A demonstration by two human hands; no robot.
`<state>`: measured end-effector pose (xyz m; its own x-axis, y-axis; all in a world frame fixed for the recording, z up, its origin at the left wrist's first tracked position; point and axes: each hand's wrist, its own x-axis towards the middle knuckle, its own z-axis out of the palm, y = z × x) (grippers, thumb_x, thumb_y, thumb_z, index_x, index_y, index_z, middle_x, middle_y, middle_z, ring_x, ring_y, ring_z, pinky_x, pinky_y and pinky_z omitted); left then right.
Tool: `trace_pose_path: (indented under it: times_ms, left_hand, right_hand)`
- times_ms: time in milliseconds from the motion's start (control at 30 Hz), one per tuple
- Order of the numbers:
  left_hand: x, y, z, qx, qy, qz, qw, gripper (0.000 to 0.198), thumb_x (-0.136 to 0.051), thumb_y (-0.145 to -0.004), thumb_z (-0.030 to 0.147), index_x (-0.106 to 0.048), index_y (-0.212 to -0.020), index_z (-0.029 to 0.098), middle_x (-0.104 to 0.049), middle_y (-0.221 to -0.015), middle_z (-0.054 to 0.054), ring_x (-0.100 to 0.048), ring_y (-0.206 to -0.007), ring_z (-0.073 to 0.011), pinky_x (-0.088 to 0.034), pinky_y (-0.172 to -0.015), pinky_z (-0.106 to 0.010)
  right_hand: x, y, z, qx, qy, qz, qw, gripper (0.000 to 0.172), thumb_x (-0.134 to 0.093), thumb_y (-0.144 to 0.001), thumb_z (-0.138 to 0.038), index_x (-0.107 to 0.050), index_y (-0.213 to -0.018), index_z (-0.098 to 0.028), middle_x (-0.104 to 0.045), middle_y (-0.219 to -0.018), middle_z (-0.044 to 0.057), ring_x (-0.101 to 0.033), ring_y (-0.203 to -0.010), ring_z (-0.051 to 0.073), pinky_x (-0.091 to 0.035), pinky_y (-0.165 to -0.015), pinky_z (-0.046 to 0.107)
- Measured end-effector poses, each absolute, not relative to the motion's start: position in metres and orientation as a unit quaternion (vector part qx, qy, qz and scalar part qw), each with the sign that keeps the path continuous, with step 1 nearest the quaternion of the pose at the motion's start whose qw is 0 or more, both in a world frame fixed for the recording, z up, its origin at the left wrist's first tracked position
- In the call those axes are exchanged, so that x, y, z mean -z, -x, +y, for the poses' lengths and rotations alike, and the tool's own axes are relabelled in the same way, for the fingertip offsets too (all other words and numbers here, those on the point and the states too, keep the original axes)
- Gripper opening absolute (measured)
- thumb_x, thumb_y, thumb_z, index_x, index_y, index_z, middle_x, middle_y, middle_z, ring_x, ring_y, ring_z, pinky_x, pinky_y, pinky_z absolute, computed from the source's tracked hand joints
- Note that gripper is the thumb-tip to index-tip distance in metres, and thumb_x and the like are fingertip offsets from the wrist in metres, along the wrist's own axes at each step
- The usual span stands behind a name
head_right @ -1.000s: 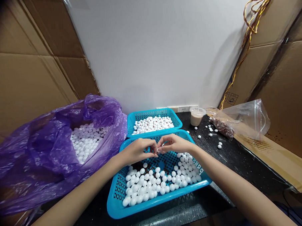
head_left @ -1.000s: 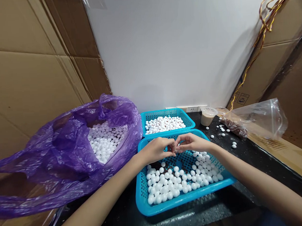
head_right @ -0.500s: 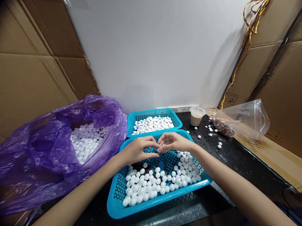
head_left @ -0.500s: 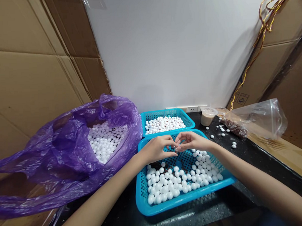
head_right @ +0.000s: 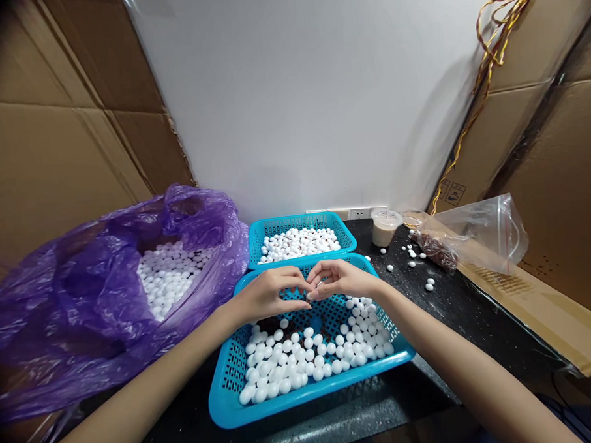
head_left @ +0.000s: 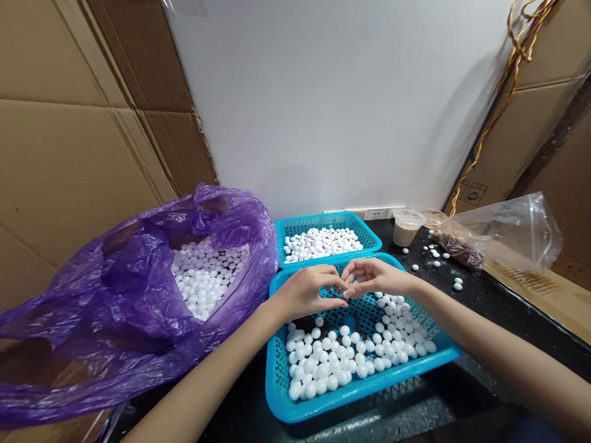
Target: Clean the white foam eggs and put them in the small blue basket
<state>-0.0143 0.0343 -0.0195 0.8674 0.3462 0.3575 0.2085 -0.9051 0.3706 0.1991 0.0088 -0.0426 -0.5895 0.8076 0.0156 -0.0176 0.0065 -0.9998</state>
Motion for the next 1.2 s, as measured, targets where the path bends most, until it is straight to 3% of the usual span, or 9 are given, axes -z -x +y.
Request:
trace_pose_path:
  times_ms: [1200]
  left_hand:
    - [0.0167, 0.0117, 0.0329, -0.233, -0.932, 0.177, 0.212, 0.015, -0.068, -0.076, 0.031, -0.061, -0.081, 0.018, -0.063, -0.078, 0.001, -0.056, -0.073, -0.012, -0.04, -0.068, -0.022]
  right_hand:
    - [0.0393, -0.1951, 0.0069, -0.632, 0.329, -0.608, 0.35, 0.028, -0.076, -0.067, -0.027, -0.056, -0.084, -0.016, -0.065, -0.084, 0.001, -0.066, -0.079, 0.014, -0.053, -0.079, 0.032]
